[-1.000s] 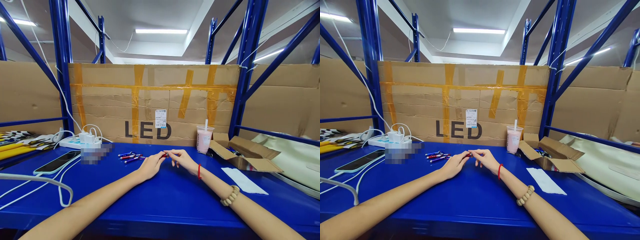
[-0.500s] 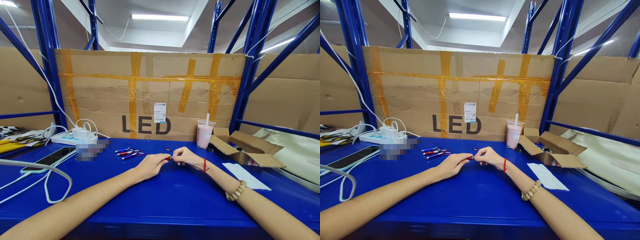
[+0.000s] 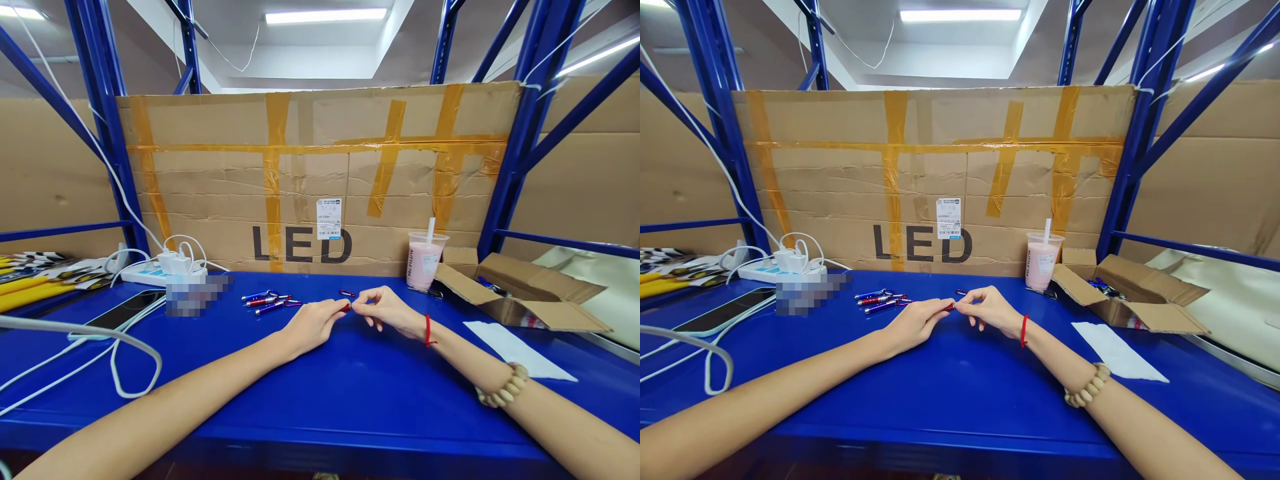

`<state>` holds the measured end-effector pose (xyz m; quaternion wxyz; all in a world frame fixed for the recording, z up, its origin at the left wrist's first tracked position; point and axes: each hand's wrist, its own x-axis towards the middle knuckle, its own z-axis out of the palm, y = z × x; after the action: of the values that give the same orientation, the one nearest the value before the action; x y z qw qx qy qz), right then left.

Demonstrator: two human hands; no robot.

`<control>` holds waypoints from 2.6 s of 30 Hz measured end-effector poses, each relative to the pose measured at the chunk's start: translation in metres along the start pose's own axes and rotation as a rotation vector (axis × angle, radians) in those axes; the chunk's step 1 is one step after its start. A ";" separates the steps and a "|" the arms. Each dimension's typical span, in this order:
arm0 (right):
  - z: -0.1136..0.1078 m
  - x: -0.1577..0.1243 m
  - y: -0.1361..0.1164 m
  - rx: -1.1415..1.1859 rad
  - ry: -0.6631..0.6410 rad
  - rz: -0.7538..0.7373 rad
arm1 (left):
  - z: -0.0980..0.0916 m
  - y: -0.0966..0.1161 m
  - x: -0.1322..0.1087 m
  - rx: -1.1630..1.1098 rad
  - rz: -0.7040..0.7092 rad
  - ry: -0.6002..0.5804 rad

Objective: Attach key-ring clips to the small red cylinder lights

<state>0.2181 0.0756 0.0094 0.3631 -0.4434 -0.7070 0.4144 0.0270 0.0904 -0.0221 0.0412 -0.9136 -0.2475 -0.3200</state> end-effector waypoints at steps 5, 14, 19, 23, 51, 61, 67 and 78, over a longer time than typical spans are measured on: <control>-0.001 0.000 -0.002 0.167 -0.078 0.138 | -0.003 0.003 0.001 0.005 -0.018 -0.010; -0.003 0.002 -0.004 0.268 -0.078 0.233 | -0.006 0.006 0.003 -0.029 -0.080 -0.041; -0.002 -0.001 -0.010 0.277 -0.049 0.273 | -0.009 0.012 0.005 -0.107 -0.112 -0.045; -0.001 0.000 -0.008 0.288 -0.040 0.288 | -0.011 0.016 0.005 -0.130 -0.157 -0.044; 0.005 0.008 0.006 0.155 0.104 0.129 | -0.007 0.019 0.011 0.044 -0.461 -0.084; 0.005 0.010 0.010 -0.150 0.181 -0.166 | -0.009 0.020 0.012 -0.064 -0.597 -0.124; 0.007 0.011 0.012 -0.130 0.141 -0.187 | -0.008 0.019 0.013 -0.061 -0.589 -0.145; 0.004 0.013 0.016 -0.235 0.150 -0.291 | -0.009 0.019 0.013 -0.098 -0.574 -0.162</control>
<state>0.2149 0.0903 -0.0047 0.4165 -0.4055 -0.7780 0.2383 0.0394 0.0776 -0.0055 -0.1149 -0.8297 -0.4824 -0.2562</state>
